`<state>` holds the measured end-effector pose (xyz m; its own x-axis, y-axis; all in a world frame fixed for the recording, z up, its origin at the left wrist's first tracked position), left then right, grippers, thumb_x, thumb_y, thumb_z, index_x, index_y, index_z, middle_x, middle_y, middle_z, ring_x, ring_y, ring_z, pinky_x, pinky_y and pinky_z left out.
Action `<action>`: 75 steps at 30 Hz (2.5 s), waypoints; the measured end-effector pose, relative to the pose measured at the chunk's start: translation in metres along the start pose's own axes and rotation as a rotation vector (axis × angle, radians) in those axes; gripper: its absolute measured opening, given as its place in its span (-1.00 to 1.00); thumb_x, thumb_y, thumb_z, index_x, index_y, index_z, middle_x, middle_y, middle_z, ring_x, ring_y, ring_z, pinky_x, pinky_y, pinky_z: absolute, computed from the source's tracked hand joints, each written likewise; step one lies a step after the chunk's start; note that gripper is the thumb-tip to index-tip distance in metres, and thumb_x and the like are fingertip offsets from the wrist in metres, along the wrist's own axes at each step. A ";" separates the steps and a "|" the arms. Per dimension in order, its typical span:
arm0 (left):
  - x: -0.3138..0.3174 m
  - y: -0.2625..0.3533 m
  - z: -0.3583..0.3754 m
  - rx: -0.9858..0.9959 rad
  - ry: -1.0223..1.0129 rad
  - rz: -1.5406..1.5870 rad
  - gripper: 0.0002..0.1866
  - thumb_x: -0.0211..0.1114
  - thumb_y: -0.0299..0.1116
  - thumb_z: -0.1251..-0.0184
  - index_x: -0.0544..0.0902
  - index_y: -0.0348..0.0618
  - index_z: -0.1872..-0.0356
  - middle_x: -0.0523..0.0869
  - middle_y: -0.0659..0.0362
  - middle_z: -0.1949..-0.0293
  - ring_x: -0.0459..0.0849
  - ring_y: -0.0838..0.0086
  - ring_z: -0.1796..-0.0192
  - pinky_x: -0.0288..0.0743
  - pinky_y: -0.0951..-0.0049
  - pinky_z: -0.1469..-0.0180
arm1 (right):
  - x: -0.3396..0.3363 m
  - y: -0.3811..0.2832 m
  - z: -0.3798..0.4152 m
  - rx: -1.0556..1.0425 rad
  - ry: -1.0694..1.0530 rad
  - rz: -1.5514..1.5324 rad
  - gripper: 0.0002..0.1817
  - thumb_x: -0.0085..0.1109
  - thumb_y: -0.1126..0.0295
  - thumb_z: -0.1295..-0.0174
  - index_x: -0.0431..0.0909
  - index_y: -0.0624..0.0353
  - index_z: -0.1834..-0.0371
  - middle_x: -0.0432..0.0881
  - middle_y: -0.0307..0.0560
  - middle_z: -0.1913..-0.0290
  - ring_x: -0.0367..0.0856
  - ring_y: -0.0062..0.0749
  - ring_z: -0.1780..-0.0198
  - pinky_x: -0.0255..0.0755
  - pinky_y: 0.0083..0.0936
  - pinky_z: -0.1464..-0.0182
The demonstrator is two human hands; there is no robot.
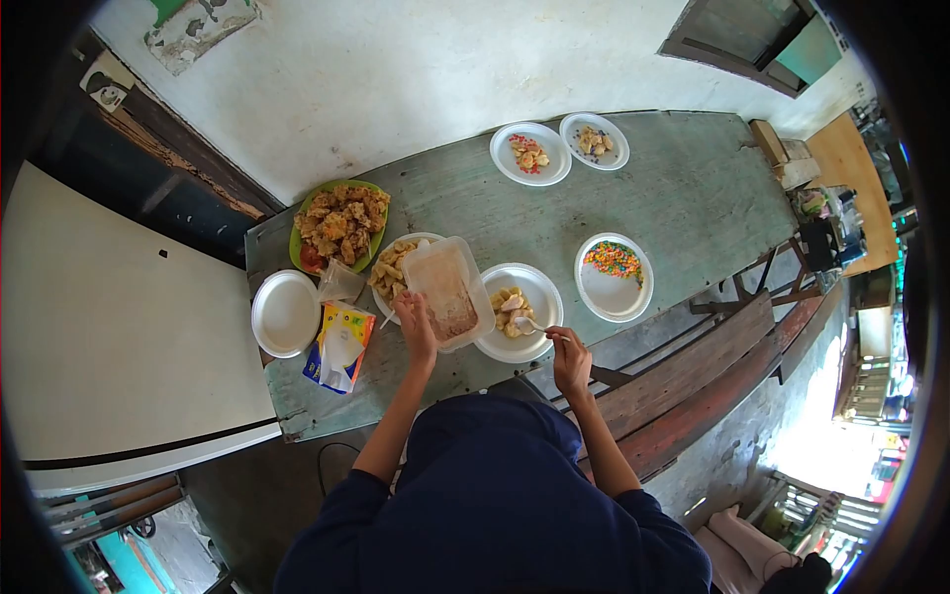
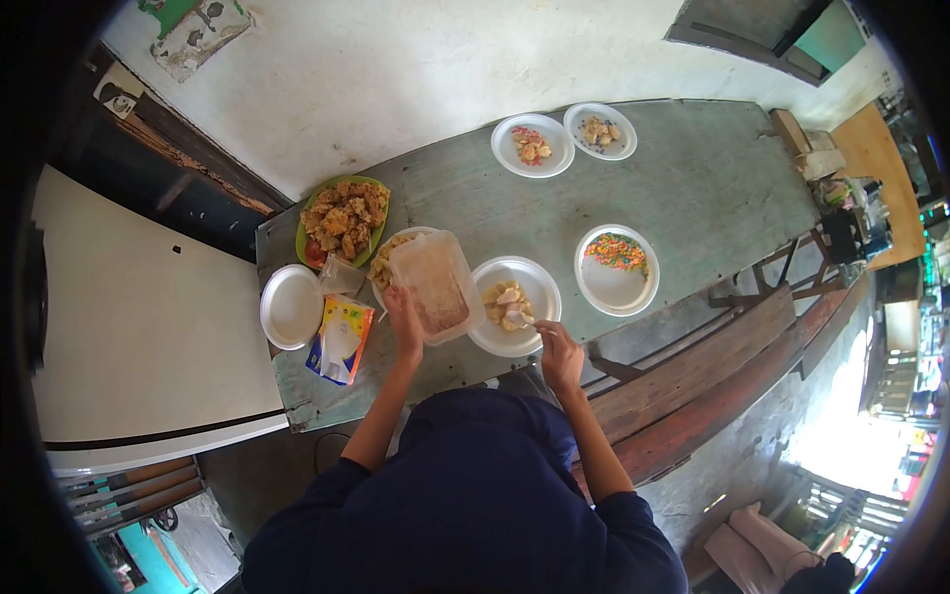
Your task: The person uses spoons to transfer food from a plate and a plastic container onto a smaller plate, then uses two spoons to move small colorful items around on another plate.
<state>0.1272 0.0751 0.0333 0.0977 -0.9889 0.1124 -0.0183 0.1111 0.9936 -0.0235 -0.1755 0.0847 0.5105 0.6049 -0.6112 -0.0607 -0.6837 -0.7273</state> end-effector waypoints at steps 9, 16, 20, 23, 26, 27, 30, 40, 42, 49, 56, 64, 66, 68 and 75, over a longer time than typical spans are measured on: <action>-0.002 -0.010 0.000 -0.001 0.004 0.006 -0.75 -0.06 -0.22 -0.41 0.24 -0.19 0.11 0.29 0.17 0.16 0.31 0.49 0.07 0.16 0.47 -0.10 | 0.008 -0.014 -0.018 0.039 -0.086 -0.057 -0.88 -0.01 0.48 -0.19 0.53 0.12 0.26 0.60 -0.13 0.28 0.60 -0.15 0.32 0.44 -0.41 0.35; -0.002 -0.013 -0.001 -0.033 0.030 0.022 -0.73 -0.07 -0.21 -0.41 0.24 -0.20 0.08 0.29 0.17 0.16 0.32 0.49 0.06 0.18 0.47 -0.10 | 0.009 -0.020 -0.032 0.019 -0.087 -0.001 -0.87 0.00 0.46 -0.19 0.53 0.09 0.24 0.60 -0.13 0.27 0.59 -0.14 0.31 0.43 -0.39 0.35; 0.001 -0.005 0.001 -0.021 0.036 0.012 -0.71 -0.07 -0.20 -0.41 0.24 -0.21 0.08 0.30 0.16 0.16 0.32 0.50 0.06 0.18 0.47 -0.09 | 0.007 -0.015 -0.036 0.083 -0.050 -0.174 -0.85 -0.05 0.48 -0.23 0.53 0.19 0.24 0.60 -0.07 0.28 0.59 -0.25 0.38 0.41 -0.46 0.40; 0.008 -0.006 0.003 -0.054 0.033 0.033 -0.70 -0.07 -0.18 -0.41 0.24 -0.22 0.08 0.31 0.18 0.18 0.32 0.52 0.11 0.20 0.50 -0.03 | 0.007 -0.024 -0.041 0.156 -0.069 -0.358 -0.83 -0.10 0.49 -0.25 0.52 0.28 0.26 0.60 -0.07 0.30 0.52 -0.42 0.50 0.37 -0.54 0.44; 0.016 -0.007 0.003 -0.026 0.010 0.020 -0.69 -0.08 -0.17 -0.41 0.25 -0.22 0.08 0.32 0.20 0.21 0.30 0.56 0.19 0.20 0.57 0.07 | 0.014 -0.034 -0.047 0.137 -0.135 -0.447 -0.81 -0.12 0.49 -0.26 0.52 0.32 0.27 0.59 -0.09 0.33 0.42 -0.56 0.59 0.34 -0.61 0.48; 0.021 -0.008 0.001 -0.019 -0.025 0.039 -0.69 -0.09 -0.16 -0.42 0.25 -0.22 0.09 0.32 0.22 0.23 0.29 0.58 0.22 0.19 0.60 0.10 | 0.017 -0.039 -0.048 0.098 -0.168 -0.459 -0.81 -0.12 0.49 -0.27 0.53 0.32 0.28 0.59 -0.11 0.35 0.37 -0.60 0.61 0.32 -0.64 0.49; 0.031 -0.014 0.002 -0.054 -0.071 0.083 -0.70 -0.10 -0.15 -0.42 0.26 -0.20 0.12 0.32 0.24 0.26 0.27 0.62 0.25 0.18 0.64 0.14 | 0.021 -0.042 -0.050 0.104 -0.222 -0.450 -0.81 -0.13 0.49 -0.27 0.52 0.32 0.28 0.58 -0.12 0.36 0.38 -0.60 0.60 0.31 -0.65 0.49; 0.064 -0.001 0.010 -0.135 -0.202 0.156 -0.73 -0.15 -0.17 -0.43 0.26 -0.18 0.13 0.36 0.25 0.27 0.30 0.66 0.30 0.23 0.64 0.19 | 0.042 -0.031 -0.044 0.132 -0.375 -0.571 -0.73 -0.22 0.40 -0.34 0.50 0.31 0.29 0.56 -0.15 0.38 0.34 -0.69 0.61 0.24 -0.71 0.51; 0.064 -0.002 0.009 -0.122 -0.175 0.154 -0.73 -0.14 -0.16 -0.43 0.26 -0.18 0.12 0.37 0.24 0.26 0.30 0.66 0.30 0.23 0.64 0.19 | 0.050 -0.013 -0.039 0.307 -0.340 -0.670 -0.71 -0.22 0.31 -0.36 0.48 0.27 0.25 0.56 -0.15 0.39 0.33 -0.72 0.64 0.18 -0.76 0.56; 0.044 -0.006 0.001 -0.042 -0.014 0.062 -0.66 -0.11 -0.12 -0.42 0.24 -0.21 0.08 0.39 0.18 0.21 0.35 0.55 0.15 0.21 0.55 0.02 | 0.043 0.025 -0.044 0.502 -0.168 -0.886 -0.67 -0.20 0.18 -0.37 0.45 0.22 0.22 0.56 -0.12 0.42 0.32 -0.72 0.68 0.13 -0.79 0.62; 0.003 -0.015 -0.004 -0.089 0.095 0.008 -0.65 -0.09 -0.10 -0.41 0.25 -0.21 0.08 0.36 0.15 0.16 0.34 0.49 0.08 0.17 0.50 -0.06 | 0.014 0.058 -0.053 0.500 0.072 -0.832 -0.66 -0.22 0.17 -0.37 0.44 0.23 0.22 0.54 -0.16 0.44 0.25 -0.76 0.70 0.12 -0.81 0.66; -0.029 -0.008 -0.010 0.024 0.174 -0.115 -0.64 -0.09 -0.11 -0.41 0.25 -0.23 0.07 0.32 0.16 0.17 0.31 0.50 0.08 0.17 0.50 -0.04 | 0.016 0.071 -0.039 0.401 0.110 -0.601 -0.66 -0.22 0.23 -0.37 0.47 0.29 0.24 0.56 -0.14 0.40 0.29 -0.76 0.69 0.18 -0.80 0.65; -0.028 -0.006 -0.009 0.009 0.168 -0.101 -0.65 -0.09 -0.11 -0.41 0.24 -0.23 0.07 0.31 0.17 0.17 0.31 0.50 0.09 0.17 0.51 -0.04 | 0.017 0.066 -0.036 0.393 0.117 -0.571 -0.66 -0.22 0.24 -0.37 0.47 0.30 0.23 0.57 -0.13 0.38 0.30 -0.75 0.68 0.19 -0.79 0.64; -0.029 -0.007 -0.008 -0.005 0.163 -0.086 -0.65 -0.09 -0.12 -0.41 0.24 -0.23 0.07 0.30 0.17 0.16 0.30 0.51 0.09 0.16 0.52 -0.04 | 0.019 0.064 -0.035 0.406 0.117 -0.562 -0.67 -0.22 0.25 -0.37 0.48 0.29 0.20 0.58 -0.13 0.36 0.30 -0.75 0.68 0.20 -0.78 0.63; -0.034 -0.004 -0.005 -0.015 0.136 -0.016 -0.68 -0.06 -0.16 -0.40 0.25 -0.24 0.08 0.28 0.17 0.16 0.29 0.52 0.08 0.16 0.51 -0.05 | 0.028 0.053 -0.029 0.397 0.086 -0.548 -0.70 -0.18 0.32 -0.34 0.50 0.32 0.25 0.61 -0.14 0.29 0.36 -0.69 0.66 0.23 -0.73 0.61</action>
<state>0.1289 0.1085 0.0253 0.2320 -0.9680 0.0958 -0.0007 0.0984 0.9952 0.0125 -0.2066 0.0382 0.6223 0.7754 -0.1071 -0.0763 -0.0761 -0.9942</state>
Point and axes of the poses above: each hand's wrist, its own z-axis away from the middle knuckle, its own x-axis out of the palm, y = z × x, the point moved 9 cm from there along -z, towards the middle knuckle
